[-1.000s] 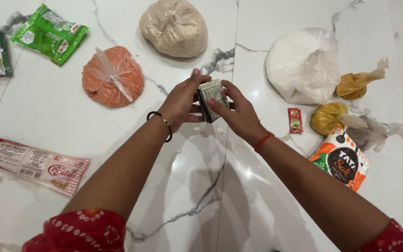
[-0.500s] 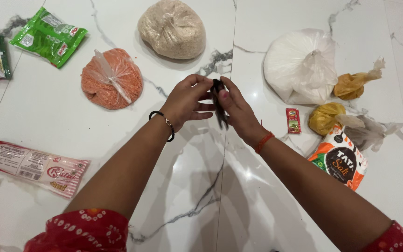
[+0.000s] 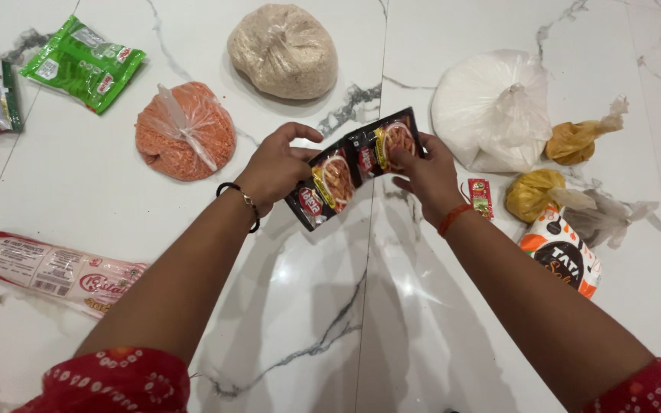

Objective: The person organizes groceries on a tiled floor, moving and inspecting various packaged items including salt, noodles, and grains. They open a plastic bag containing red lentils, spill some, and then gather the spilled lentils back into the bag.

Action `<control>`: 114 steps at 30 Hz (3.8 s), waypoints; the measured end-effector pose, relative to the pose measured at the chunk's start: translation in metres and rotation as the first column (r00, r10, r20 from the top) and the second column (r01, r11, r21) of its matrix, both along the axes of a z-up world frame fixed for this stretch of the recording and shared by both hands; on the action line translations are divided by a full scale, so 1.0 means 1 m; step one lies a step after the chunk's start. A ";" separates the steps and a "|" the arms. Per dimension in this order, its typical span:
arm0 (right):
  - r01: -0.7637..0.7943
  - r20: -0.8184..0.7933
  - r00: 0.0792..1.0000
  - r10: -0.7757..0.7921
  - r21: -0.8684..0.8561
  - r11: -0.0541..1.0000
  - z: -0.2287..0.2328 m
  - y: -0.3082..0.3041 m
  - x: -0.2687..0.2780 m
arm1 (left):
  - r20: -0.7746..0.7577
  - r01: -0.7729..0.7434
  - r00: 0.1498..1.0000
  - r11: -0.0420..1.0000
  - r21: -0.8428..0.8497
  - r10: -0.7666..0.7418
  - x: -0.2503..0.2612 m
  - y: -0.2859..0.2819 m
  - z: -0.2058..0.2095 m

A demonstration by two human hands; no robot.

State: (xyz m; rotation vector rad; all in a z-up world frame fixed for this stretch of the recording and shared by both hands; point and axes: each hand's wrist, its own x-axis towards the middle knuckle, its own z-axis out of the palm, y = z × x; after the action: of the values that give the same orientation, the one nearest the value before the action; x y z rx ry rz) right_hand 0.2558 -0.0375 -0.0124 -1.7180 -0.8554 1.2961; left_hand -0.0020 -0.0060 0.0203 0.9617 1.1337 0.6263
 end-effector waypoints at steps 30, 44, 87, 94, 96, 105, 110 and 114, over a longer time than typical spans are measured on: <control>-0.564 0.708 0.679 0.192 0.337 0.754 0.028 -0.009 -0.011 | -0.489 0.229 0.871 0.847 0.480 0.042 0.013 -0.005 -0.004; -0.403 0.072 0.913 0.401 0.016 0.915 0.006 -0.012 0.010 | -0.481 0.286 0.858 0.611 0.738 0.179 0.049 -0.006 -0.002; 0.638 -0.182 0.756 -0.629 -0.009 0.770 0.017 -0.152 0.225 | -0.404 0.404 0.860 0.900 0.164 -0.313 0.227 -0.034 -0.079; 0.887 -0.249 0.460 -0.852 0.085 0.454 -0.011 -0.198 0.295 | -0.194 0.469 0.881 0.853 0.230 -0.432 0.310 -0.037 -0.074; 0.882 -0.260 0.467 -0.845 0.061 0.468 -0.021 -0.211 0.314 | -0.277 0.484 0.865 0.842 0.240 -0.418 0.337 -0.044 -0.068; 0.885 0.129 0.465 -0.876 -0.077 0.459 -0.050 -0.227 0.377 | -0.144 0.590 0.807 0.787 0.178 -0.573 0.398 -0.039 -0.069; 0.760 0.448 0.503 -0.739 0.177 0.625 -0.033 -0.188 0.380 | -0.387 0.558 0.819 0.746 0.363 -0.424 0.384 -0.017 -0.060; 0.713 0.249 0.630 -0.735 0.191 0.675 -0.001 -0.128 0.353 | -0.433 0.525 0.826 0.772 0.358 -0.361 0.363 -0.001 -0.047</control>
State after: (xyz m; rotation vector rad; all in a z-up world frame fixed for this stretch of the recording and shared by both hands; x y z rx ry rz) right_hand 0.6087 -0.1654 -0.0131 -1.9324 -0.2698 0.4367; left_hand 0.3615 -0.0071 -0.0267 1.7585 1.0053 0.3370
